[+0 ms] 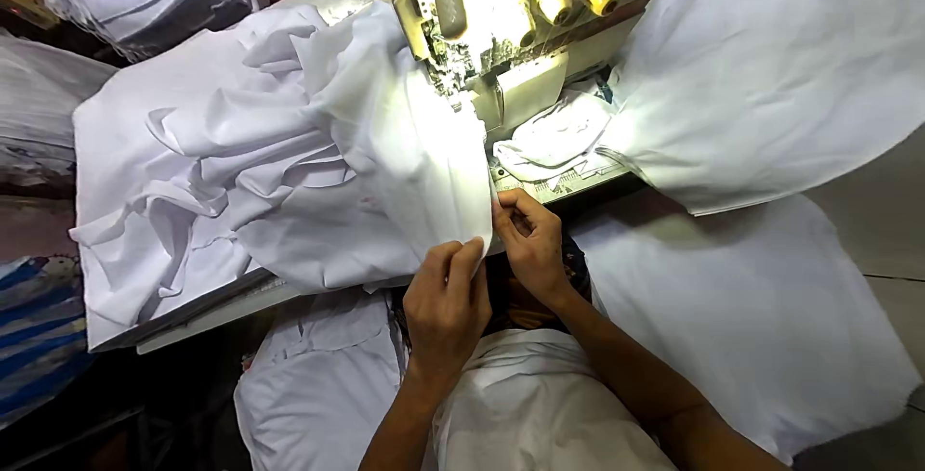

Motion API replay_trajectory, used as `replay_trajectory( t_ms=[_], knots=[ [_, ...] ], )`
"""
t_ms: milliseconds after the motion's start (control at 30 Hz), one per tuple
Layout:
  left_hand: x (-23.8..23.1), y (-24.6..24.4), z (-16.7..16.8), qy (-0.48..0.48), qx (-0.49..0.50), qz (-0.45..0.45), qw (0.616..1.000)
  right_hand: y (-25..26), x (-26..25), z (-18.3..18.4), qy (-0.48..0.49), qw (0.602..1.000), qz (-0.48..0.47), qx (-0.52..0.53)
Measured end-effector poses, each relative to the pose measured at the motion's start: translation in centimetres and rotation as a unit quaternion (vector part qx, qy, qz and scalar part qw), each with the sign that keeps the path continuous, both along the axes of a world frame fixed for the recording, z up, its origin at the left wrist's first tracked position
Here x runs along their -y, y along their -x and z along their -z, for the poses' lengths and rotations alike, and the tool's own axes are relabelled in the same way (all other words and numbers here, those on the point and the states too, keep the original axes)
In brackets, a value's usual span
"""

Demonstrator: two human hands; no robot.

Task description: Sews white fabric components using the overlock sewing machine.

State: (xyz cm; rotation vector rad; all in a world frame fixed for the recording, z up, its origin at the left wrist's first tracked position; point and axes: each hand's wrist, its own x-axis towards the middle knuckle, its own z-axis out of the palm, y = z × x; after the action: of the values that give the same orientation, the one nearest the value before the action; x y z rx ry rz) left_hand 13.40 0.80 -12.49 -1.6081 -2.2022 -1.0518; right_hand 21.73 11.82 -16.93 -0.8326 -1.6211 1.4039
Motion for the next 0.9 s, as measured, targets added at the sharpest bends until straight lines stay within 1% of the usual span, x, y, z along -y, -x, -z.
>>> replay_trajectory(
  t_ms=[267,633,900],
  knots=[
    [-1.7,-1.1,1.8,-0.013,-0.032,0.021,0.999,-0.2,-0.3,0.0,-0.016,1.0,0.007,-0.001],
    [-3.5,-0.6,2.2,-0.035,-0.03,0.008,0.999,0.3,-1.4,-0.5,-0.033,0.999,0.03,0.004],
    [-4.8,0.2,1.5,-0.052,-0.031,-0.01,0.998,1.0,-2.1,-1.0,-0.06,0.998,0.037,0.005]
  ],
)
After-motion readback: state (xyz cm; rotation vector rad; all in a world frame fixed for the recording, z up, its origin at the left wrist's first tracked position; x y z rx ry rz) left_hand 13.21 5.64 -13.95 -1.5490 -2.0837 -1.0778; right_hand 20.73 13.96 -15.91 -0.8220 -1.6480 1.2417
